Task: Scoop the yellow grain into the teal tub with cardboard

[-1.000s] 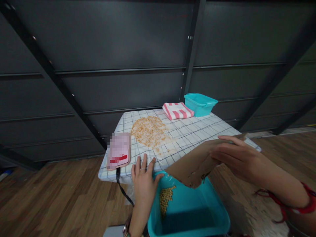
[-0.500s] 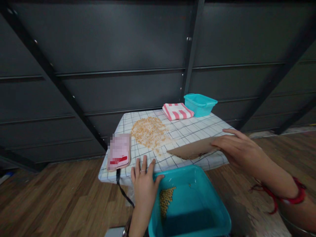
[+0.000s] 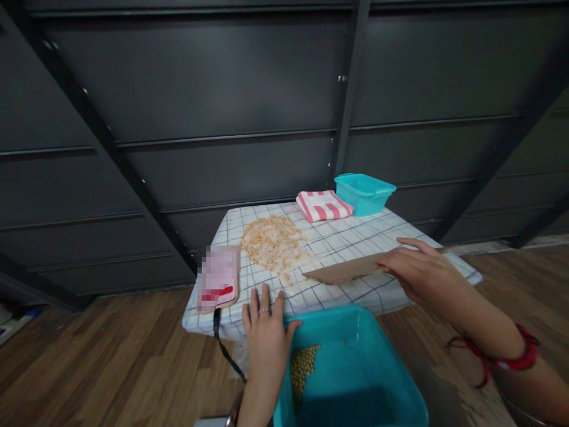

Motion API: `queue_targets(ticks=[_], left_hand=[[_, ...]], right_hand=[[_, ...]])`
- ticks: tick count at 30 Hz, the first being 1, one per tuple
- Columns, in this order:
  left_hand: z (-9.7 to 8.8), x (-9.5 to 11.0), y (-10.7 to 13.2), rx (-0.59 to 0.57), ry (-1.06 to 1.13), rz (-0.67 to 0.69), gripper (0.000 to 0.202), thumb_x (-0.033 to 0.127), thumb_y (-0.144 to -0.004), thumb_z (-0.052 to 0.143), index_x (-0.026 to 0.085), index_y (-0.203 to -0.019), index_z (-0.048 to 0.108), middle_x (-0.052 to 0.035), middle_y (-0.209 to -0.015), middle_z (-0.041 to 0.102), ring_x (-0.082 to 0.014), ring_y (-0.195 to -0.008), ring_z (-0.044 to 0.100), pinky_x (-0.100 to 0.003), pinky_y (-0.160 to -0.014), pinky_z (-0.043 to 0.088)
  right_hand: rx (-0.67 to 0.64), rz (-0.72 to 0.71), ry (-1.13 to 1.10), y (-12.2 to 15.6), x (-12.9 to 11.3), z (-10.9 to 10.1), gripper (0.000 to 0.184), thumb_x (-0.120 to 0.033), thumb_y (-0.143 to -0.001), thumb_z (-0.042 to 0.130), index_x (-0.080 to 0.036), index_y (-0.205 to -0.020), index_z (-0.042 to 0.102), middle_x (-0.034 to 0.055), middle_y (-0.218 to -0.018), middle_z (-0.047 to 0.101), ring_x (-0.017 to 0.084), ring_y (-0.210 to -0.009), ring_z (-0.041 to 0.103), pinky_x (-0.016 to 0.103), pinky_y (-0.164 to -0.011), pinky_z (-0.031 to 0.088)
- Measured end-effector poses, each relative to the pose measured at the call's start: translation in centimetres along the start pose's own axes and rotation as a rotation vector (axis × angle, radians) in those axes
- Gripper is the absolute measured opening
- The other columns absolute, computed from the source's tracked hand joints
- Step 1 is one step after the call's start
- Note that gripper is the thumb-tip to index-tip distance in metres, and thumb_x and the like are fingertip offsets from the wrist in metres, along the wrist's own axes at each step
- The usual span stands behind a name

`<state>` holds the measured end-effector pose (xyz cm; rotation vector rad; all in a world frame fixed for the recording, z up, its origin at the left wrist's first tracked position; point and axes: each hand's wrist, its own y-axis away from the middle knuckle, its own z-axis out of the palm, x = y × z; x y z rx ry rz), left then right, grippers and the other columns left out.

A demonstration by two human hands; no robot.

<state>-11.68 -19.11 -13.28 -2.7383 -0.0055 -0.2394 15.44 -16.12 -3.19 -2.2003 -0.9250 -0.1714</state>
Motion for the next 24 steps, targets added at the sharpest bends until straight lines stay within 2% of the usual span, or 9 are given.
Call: queue_targets(ticks=[5, 9, 12, 15, 20, 24], left_hand=[[0.5, 0.1, 0.3, 0.026, -0.042, 0.006, 0.049, 0.034, -0.074, 0.066, 0.021, -0.121, 0.058, -0.017, -0.14, 0.047, -0.0375, -0.128, 0.043, -0.058, -0.1, 0.038], [1.5, -0.1, 0.4, 0.101, -0.064, 0.069, 0.06, 0.032, -0.079, 0.06, 0.019, -0.135, 0.043, -0.0176, -0.144, 0.041, -0.0344, -0.133, 0.036, -0.056, -0.102, 0.037], [1.8, -0.3, 0.3, 0.043, -0.047, 0.156, 0.055, 0.029, -0.081, 0.057, 0.023, -0.134, 0.044, -0.0133, -0.141, 0.047, -0.0312, -0.131, 0.04, -0.053, -0.103, 0.038], [1.3, -0.3, 0.0, -0.026, -0.038, 0.178, 0.05, 0.031, -0.081, 0.057, 0.023, -0.13, 0.05, -0.0112, -0.138, 0.05, -0.0308, -0.128, 0.044, -0.052, -0.102, 0.04], [0.6, -0.4, -0.2, -0.102, -0.044, 0.182, 0.065, 0.036, -0.074, 0.065, 0.022, -0.134, 0.044, -0.0126, -0.141, 0.046, -0.0333, -0.13, 0.041, -0.053, -0.102, 0.039], [0.4, -0.6, -0.2, -0.119, -0.073, 0.178, 0.066, 0.029, -0.074, 0.065, 0.026, -0.136, 0.041, -0.0121, -0.143, 0.043, -0.0341, -0.132, 0.038, -0.056, -0.102, 0.037]], right_hand=[[-0.053, -0.037, 0.033, 0.2, 0.3, 0.1, 0.035, 0.005, -0.069, 0.035, -0.02, -0.082, 0.057, 0.0016, -0.075, 0.067, 0.015, -0.07, 0.062, 0.039, -0.092, 0.043], [-0.06, -0.048, 0.03, 0.2, 0.4, 0.1, 0.036, 0.005, -0.069, 0.036, -0.02, -0.084, 0.057, 0.0008, -0.074, 0.067, 0.014, -0.07, 0.062, 0.038, -0.092, 0.043], [-0.02, -0.06, 0.048, 0.2, 0.3, 0.2, 0.035, 0.004, -0.072, 0.036, -0.019, -0.084, 0.058, 0.0014, -0.073, 0.067, 0.014, -0.068, 0.062, 0.037, -0.089, 0.044], [0.014, -0.074, 0.065, 0.1, 0.2, 0.3, 0.033, 0.004, -0.075, 0.035, -0.018, -0.083, 0.058, 0.0026, -0.072, 0.067, 0.015, -0.068, 0.062, 0.036, -0.088, 0.044], [0.047, -0.075, 0.052, 0.1, 0.1, 0.3, 0.033, 0.003, -0.076, 0.034, -0.017, -0.081, 0.059, 0.0027, -0.073, 0.068, 0.015, -0.068, 0.062, 0.036, -0.087, 0.044], [0.035, -0.049, 0.02, 0.0, 0.0, 0.3, 0.034, 0.003, -0.075, 0.035, -0.018, -0.08, 0.06, 0.0022, -0.075, 0.069, 0.015, -0.071, 0.062, 0.036, -0.087, 0.044]])
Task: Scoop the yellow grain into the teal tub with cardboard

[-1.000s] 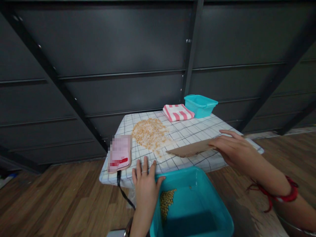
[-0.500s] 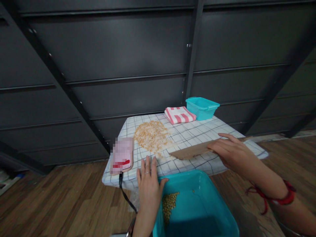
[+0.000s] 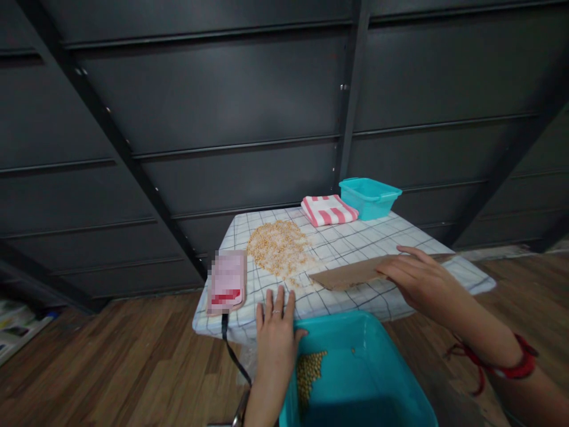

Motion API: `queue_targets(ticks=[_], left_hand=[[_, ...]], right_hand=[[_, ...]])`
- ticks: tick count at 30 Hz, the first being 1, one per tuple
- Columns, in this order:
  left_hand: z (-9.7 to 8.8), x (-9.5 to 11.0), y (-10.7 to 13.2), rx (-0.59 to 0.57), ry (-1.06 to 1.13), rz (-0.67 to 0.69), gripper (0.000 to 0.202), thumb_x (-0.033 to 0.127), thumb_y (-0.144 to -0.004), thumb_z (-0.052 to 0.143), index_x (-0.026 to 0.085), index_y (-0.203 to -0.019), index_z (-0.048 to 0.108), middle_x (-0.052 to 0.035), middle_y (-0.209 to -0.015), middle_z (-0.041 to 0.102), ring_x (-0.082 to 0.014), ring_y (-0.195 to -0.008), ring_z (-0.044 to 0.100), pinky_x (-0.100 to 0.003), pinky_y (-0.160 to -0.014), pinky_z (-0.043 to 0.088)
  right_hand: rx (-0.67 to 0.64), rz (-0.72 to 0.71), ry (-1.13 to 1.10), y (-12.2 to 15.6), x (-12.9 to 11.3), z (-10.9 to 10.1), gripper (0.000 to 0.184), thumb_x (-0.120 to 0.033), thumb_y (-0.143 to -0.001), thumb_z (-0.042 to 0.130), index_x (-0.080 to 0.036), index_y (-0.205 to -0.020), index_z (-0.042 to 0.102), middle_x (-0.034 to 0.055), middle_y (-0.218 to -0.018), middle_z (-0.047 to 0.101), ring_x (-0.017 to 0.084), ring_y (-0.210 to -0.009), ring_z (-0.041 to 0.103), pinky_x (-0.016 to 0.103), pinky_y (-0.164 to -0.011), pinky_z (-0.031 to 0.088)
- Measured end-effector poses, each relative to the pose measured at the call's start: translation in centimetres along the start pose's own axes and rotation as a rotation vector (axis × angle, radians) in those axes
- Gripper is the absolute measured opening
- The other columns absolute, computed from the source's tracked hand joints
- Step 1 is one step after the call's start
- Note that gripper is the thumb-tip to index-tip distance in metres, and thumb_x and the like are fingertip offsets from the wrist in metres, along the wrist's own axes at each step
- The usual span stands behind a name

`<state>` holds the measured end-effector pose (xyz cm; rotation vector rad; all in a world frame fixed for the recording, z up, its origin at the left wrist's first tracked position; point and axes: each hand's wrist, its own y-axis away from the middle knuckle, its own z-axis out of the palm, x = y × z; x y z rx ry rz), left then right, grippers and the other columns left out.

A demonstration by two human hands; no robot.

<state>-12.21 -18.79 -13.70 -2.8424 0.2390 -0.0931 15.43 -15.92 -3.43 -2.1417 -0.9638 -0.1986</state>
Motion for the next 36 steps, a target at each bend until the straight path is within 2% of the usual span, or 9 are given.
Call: queue_targets(ticks=[7, 10, 14, 22, 29, 36], left_hand=[[-0.5, -0.4, -0.3, -0.054, -0.002, -0.005, 0.07, 0.021, -0.076, 0.061, 0.03, -0.14, 0.033, -0.0079, -0.145, 0.04, -0.0321, -0.134, 0.035, -0.056, -0.104, 0.036], [-0.4, -0.6, -0.5, -0.046, -0.026, 0.013, 0.068, 0.023, -0.076, 0.061, 0.032, -0.139, 0.035, -0.007, -0.146, 0.04, -0.0321, -0.134, 0.036, -0.057, -0.104, 0.036], [-0.2, -0.7, -0.5, -0.041, -0.046, 0.014, 0.068, 0.024, -0.075, 0.064, 0.032, -0.137, 0.037, -0.0074, -0.145, 0.041, -0.0322, -0.132, 0.038, -0.055, -0.103, 0.038], [-0.1, -0.5, -0.4, 0.011, -0.071, 0.007, 0.068, 0.027, -0.074, 0.067, 0.033, -0.136, 0.04, -0.0074, -0.143, 0.044, -0.0325, -0.131, 0.041, -0.054, -0.102, 0.04], [-0.4, -0.2, -0.1, -0.001, -0.051, -0.009, 0.067, 0.027, -0.075, 0.064, 0.032, -0.137, 0.039, -0.0083, -0.144, 0.043, -0.0329, -0.131, 0.04, -0.054, -0.102, 0.039], [-1.5, 0.5, -0.1, -0.053, -0.04, -0.046, 0.063, 0.025, -0.076, 0.063, 0.028, -0.135, 0.042, -0.0088, -0.143, 0.043, -0.0324, -0.131, 0.04, -0.053, -0.103, 0.038]], right_hand=[[-0.002, 0.02, 0.007, -0.1, -0.2, 0.1, 0.036, 0.004, -0.072, 0.035, -0.019, -0.079, 0.061, 0.0023, -0.074, 0.068, 0.015, -0.072, 0.062, 0.037, -0.087, 0.045], [-0.027, 0.03, 0.001, -0.1, -0.3, 0.1, 0.036, 0.005, -0.07, 0.036, -0.019, -0.08, 0.061, 0.0025, -0.075, 0.068, 0.016, -0.072, 0.062, 0.038, -0.088, 0.045], [0.005, 0.037, 0.004, -0.2, -0.4, 0.1, 0.038, 0.006, -0.066, 0.035, -0.019, -0.081, 0.06, 0.0022, -0.074, 0.068, 0.016, -0.072, 0.062, 0.037, -0.088, 0.044], [0.027, 0.033, -0.009, -0.5, -0.5, -0.2, 0.034, 0.003, -0.074, 0.035, -0.018, -0.082, 0.06, 0.0026, -0.074, 0.067, 0.015, -0.07, 0.062, 0.037, -0.088, 0.044], [0.042, 0.045, -0.037, -0.8, -0.8, -0.1, 0.034, 0.003, -0.076, 0.034, -0.019, -0.083, 0.06, 0.0024, -0.074, 0.068, 0.015, -0.069, 0.062, 0.038, -0.088, 0.044], [-0.025, 0.023, 0.008, -1.0, -0.4, -0.5, 0.034, 0.003, -0.075, 0.034, -0.018, -0.085, 0.059, 0.0033, -0.074, 0.067, 0.016, -0.071, 0.063, 0.037, -0.088, 0.044]])
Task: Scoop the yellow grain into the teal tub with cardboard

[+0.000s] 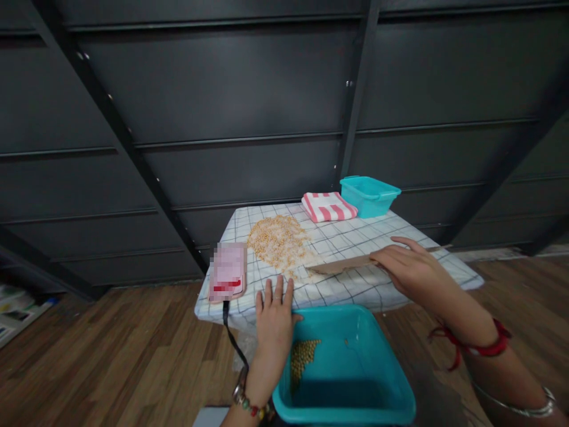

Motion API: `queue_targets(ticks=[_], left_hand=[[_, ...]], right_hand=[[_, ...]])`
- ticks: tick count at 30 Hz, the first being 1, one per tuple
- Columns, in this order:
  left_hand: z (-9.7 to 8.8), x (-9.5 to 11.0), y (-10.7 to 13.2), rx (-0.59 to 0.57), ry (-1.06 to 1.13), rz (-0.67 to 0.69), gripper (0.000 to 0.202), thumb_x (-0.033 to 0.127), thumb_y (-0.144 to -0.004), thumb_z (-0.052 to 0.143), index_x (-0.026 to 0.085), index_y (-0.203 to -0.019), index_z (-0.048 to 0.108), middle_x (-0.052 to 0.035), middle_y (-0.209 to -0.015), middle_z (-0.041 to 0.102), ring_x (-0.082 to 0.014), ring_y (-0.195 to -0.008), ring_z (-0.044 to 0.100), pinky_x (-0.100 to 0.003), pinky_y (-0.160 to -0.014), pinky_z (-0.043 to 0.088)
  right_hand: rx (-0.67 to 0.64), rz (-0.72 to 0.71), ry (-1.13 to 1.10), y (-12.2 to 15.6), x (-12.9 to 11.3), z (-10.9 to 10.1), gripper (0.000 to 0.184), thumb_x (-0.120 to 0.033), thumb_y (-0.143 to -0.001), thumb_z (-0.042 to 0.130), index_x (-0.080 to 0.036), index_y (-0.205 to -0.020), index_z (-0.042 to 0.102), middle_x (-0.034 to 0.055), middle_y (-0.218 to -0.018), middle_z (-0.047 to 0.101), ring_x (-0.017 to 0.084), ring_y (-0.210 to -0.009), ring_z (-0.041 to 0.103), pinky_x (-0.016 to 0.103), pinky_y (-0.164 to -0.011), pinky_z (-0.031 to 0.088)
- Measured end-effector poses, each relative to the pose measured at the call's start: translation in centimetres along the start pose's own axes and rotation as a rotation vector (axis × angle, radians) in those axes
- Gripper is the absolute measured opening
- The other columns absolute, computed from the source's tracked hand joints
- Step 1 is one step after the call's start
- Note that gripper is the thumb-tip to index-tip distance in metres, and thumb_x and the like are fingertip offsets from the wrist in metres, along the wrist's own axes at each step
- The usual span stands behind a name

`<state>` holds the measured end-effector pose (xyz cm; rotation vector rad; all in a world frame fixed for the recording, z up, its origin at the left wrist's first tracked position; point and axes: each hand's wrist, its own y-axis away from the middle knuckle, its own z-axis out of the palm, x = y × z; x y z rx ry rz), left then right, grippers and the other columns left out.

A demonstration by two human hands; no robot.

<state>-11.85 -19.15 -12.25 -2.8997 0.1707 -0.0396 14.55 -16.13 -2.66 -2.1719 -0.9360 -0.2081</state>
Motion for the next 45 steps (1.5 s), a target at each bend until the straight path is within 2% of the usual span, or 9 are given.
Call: queue_targets(ticks=[9, 16, 26, 33, 40, 45], left_hand=[[-0.7, 0.6, 0.3, -0.032, 0.042, -0.028, 0.065, 0.026, -0.077, 0.064, 0.028, -0.137, 0.04, -0.0093, -0.145, 0.041, -0.0322, -0.134, 0.036, -0.054, -0.105, 0.036], [-0.5, 0.7, 0.4, -0.069, 0.032, -0.04, 0.067, 0.029, -0.078, 0.063, 0.026, -0.138, 0.036, -0.0076, -0.147, 0.037, -0.033, -0.135, 0.032, -0.054, -0.106, 0.034], [0.0, 0.4, 0.7, -0.022, 0.041, -0.037, 0.066, 0.031, -0.077, 0.064, 0.028, -0.138, 0.038, -0.0076, -0.147, 0.037, -0.0339, -0.135, 0.032, -0.055, -0.106, 0.034], [0.4, 0.3, 0.9, 0.025, 0.036, -0.038, 0.066, 0.03, -0.075, 0.065, 0.028, -0.137, 0.04, -0.01, -0.146, 0.039, -0.0352, -0.134, 0.034, -0.057, -0.105, 0.035], [0.5, 0.3, 0.8, 0.018, 0.05, -0.058, 0.068, 0.029, -0.074, 0.067, 0.027, -0.136, 0.04, -0.0103, -0.146, 0.04, -0.0353, -0.134, 0.033, -0.056, -0.105, 0.035], [0.9, 0.2, 0.8, 0.028, 0.061, -0.077, 0.07, 0.03, -0.075, 0.066, 0.021, -0.138, 0.038, -0.0113, -0.145, 0.041, -0.0342, -0.134, 0.034, -0.055, -0.107, 0.034]], right_hand=[[-0.07, 0.052, 0.048, 0.8, -0.2, -0.3, 0.03, 0.002, -0.077, 0.037, -0.016, -0.083, 0.061, 0.0044, -0.073, 0.067, 0.017, -0.07, 0.061, 0.037, -0.088, 0.042], [-0.057, 0.004, 0.057, 0.1, -0.5, -0.2, 0.03, 0.002, -0.076, 0.037, -0.017, -0.081, 0.06, 0.0039, -0.072, 0.066, 0.017, -0.07, 0.06, 0.036, -0.089, 0.041], [-0.016, -0.019, -0.01, 0.3, -0.7, -1.6, 0.033, 0.005, -0.075, 0.035, -0.017, -0.085, 0.058, 0.0038, -0.075, 0.067, 0.016, -0.069, 0.061, 0.037, -0.09, 0.042], [-0.039, -0.039, -0.018, 0.1, -0.9, -1.2, 0.031, 0.004, -0.077, 0.036, -0.017, -0.085, 0.058, 0.0038, -0.075, 0.067, 0.016, -0.071, 0.062, 0.037, -0.09, 0.043], [-0.017, -0.048, -0.037, -0.2, -0.6, -1.0, 0.032, 0.004, -0.075, 0.035, -0.016, -0.085, 0.059, 0.0048, -0.076, 0.068, 0.016, -0.07, 0.062, 0.038, -0.09, 0.043], [-0.021, -0.073, -0.056, -0.7, -0.5, -1.2, 0.033, 0.004, -0.076, 0.035, -0.018, -0.084, 0.059, 0.0035, -0.075, 0.068, 0.015, -0.069, 0.062, 0.037, -0.09, 0.044]])
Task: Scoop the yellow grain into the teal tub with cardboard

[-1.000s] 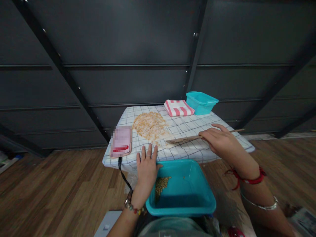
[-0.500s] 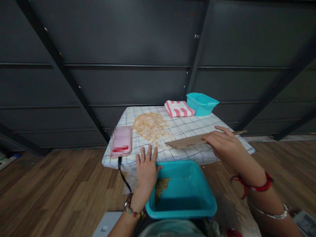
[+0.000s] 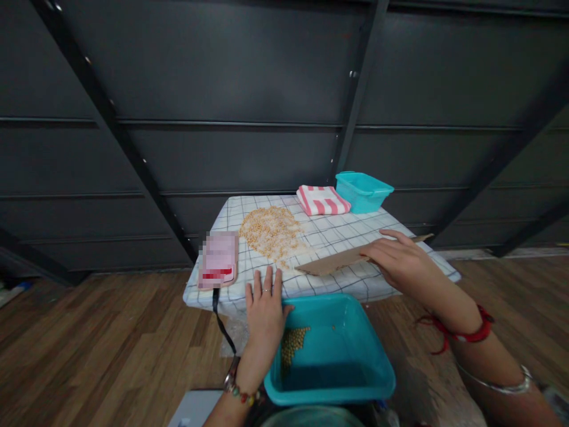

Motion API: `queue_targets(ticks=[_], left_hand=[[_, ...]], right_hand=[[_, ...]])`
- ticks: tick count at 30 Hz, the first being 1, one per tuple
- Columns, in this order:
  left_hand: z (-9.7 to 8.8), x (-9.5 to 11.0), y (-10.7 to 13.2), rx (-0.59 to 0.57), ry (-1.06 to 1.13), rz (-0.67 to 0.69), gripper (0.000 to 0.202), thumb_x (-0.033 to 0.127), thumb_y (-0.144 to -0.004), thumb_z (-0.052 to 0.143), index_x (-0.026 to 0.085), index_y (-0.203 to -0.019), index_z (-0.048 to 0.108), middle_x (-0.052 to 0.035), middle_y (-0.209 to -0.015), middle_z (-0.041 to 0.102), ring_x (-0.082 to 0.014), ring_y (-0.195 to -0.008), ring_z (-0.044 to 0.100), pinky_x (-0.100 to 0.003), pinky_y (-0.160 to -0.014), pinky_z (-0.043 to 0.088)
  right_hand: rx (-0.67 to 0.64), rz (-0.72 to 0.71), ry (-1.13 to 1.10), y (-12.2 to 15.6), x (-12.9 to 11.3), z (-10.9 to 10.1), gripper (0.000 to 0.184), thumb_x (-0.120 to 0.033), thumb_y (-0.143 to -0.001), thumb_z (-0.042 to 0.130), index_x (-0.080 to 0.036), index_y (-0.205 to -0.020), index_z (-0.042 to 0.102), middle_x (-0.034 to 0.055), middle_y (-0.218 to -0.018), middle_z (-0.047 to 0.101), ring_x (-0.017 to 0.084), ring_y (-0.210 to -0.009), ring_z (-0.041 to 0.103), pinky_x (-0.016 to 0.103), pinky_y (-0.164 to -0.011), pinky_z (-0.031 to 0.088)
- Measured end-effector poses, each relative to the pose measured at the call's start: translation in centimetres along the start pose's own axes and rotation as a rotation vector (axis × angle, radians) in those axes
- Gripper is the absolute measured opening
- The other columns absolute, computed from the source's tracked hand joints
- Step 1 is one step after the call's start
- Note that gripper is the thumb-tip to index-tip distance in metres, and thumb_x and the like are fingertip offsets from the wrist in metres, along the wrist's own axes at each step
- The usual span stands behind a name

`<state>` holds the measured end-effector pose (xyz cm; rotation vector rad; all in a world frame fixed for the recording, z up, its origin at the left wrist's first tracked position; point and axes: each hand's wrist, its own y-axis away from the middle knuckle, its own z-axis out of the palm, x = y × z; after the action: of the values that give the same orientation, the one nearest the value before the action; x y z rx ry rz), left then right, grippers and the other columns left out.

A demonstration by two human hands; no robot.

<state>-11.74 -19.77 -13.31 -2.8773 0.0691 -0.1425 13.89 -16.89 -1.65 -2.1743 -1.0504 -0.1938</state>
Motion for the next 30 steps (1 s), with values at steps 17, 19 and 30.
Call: queue_targets(ticks=[17, 19, 30], left_hand=[[0.3, -0.1, 0.1, 0.034, -0.007, 0.016, 0.065, 0.031, -0.077, 0.062, 0.022, -0.137, 0.04, -0.0112, -0.145, 0.042, -0.0337, -0.134, 0.035, -0.054, -0.106, 0.034], [0.2, 0.0, 0.1, 0.03, -0.005, 0.012, 0.064, 0.029, -0.077, 0.062, 0.021, -0.137, 0.041, -0.011, -0.145, 0.042, -0.034, -0.133, 0.036, -0.054, -0.106, 0.034], [0.0, 0.0, 0.2, 0.018, -0.001, 0.026, 0.065, 0.028, -0.075, 0.065, 0.033, -0.136, 0.04, -0.0091, -0.146, 0.041, -0.0358, -0.133, 0.036, -0.058, -0.105, 0.033]], right_hand=[[-0.003, -0.04, -0.034, 0.3, 0.3, -0.8, 0.034, 0.005, -0.075, 0.035, -0.017, -0.089, 0.057, 0.0036, -0.079, 0.069, 0.015, -0.074, 0.063, 0.037, -0.092, 0.043], [-0.004, -0.028, -0.027, 0.4, 0.2, -0.9, 0.035, 0.005, -0.074, 0.035, -0.018, -0.089, 0.057, 0.0034, -0.08, 0.069, 0.015, -0.074, 0.063, 0.037, -0.092, 0.043], [-0.022, 0.02, -0.012, 0.8, 0.2, -0.4, 0.035, 0.005, -0.073, 0.035, -0.018, -0.087, 0.058, 0.0034, -0.077, 0.068, 0.015, -0.072, 0.062, 0.038, -0.091, 0.043]])
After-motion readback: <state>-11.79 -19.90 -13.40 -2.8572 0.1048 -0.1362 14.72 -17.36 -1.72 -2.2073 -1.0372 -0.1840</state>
